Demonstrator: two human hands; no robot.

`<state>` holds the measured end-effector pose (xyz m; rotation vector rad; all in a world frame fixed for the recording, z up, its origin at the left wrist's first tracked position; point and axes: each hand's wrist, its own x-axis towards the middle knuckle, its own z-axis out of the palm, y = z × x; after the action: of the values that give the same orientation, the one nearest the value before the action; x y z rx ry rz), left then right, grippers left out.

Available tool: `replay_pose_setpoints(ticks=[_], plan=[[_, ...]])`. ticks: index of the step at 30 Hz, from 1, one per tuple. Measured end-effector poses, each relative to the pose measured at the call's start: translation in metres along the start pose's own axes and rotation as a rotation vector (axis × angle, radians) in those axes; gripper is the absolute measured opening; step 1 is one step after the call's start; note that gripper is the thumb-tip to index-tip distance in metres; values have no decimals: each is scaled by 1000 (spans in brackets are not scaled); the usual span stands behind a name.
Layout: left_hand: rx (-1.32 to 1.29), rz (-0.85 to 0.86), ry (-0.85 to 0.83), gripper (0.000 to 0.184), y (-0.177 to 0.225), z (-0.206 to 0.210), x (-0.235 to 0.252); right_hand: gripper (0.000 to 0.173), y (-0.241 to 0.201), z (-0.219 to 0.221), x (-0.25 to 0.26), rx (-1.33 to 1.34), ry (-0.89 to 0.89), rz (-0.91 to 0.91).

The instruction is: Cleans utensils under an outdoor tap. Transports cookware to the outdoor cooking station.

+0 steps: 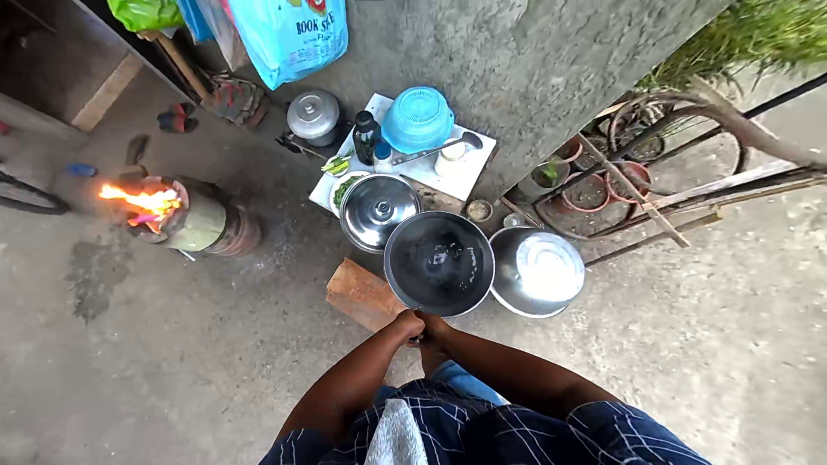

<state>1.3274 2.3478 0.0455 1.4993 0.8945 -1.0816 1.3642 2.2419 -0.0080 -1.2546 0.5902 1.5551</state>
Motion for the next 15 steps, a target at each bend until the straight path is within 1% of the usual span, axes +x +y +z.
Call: replay_pose_setpoints(ticks=[3,6,10,15], plan=[[-21,-1,27,34,27,-2,22,44,-36,-9,0,-25,44,45],[-62,27,28,36,46,-6,38,42,-61,-19,2,-49,69,61],[-56,17,15,34,68,-12,51,41,-82,-31,12,-35,50,73],[-22,-15,8,35,82,-18,62,41,-95,-40,22,-27,39,85]])
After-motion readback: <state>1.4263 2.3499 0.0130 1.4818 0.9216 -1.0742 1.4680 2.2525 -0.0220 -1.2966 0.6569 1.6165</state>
